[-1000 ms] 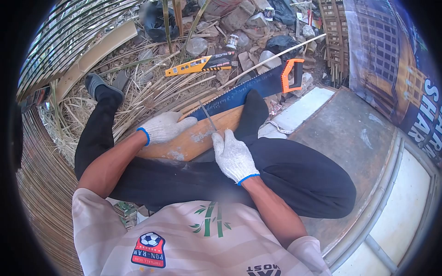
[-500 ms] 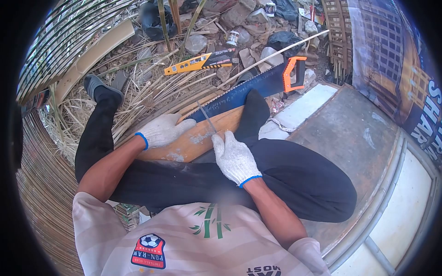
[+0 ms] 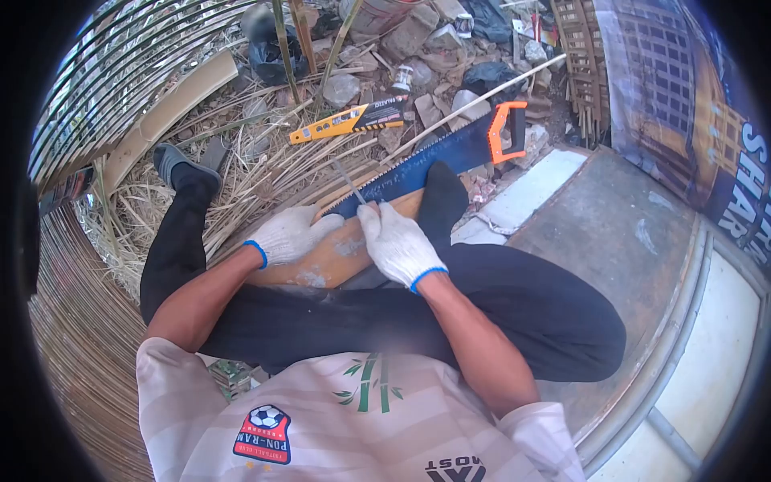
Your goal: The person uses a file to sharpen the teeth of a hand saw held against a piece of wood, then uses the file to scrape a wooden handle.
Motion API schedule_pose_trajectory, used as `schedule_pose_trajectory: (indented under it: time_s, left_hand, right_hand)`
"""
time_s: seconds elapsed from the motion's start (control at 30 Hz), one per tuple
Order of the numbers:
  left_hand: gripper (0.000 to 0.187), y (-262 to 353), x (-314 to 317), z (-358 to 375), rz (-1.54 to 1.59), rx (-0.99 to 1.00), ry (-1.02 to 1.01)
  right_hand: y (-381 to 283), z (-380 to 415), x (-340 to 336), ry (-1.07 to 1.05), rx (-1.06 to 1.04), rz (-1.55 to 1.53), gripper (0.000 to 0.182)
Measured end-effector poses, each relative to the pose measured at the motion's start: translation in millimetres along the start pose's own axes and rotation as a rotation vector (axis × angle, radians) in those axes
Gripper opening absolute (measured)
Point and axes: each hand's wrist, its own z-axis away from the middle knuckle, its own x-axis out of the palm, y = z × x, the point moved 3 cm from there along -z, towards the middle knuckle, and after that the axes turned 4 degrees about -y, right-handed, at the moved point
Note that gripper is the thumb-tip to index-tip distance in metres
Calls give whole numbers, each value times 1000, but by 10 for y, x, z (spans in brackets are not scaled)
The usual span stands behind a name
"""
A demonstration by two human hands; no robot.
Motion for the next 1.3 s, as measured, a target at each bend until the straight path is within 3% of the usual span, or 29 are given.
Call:
schedule_pose_trajectory:
  time_s: [0.27, 0.67, 0.9, 1.0, 1.03, 1.2, 1.3]
  left_hand:
    - [83, 35, -27, 40, -5, -23, -28]
    - [81, 27, -9, 54, -12, -16, -18]
    - [82, -31, 88, 5, -11, -9, 64]
    - [83, 20, -4, -34, -1, 30, 75]
    - [83, -5, 34, 21, 8, 37, 53]
    - [85, -16, 31, 36, 2, 3, 12]
    - [86, 10, 36, 41, -11, 1, 14]
  right_hand:
    - [242, 296, 88, 72, -28, 185, 43]
    - [250, 405, 101, 15, -70, 215, 47]
    - [292, -85, 294, 27, -55, 283, 52]
    - [-6, -258, 207, 73, -16, 214, 52]
    - [149, -359, 288, 95, -281, 373, 51]
    - [11, 22, 140, 114, -228, 233, 48]
    - [168, 248, 108, 113, -66, 257, 46]
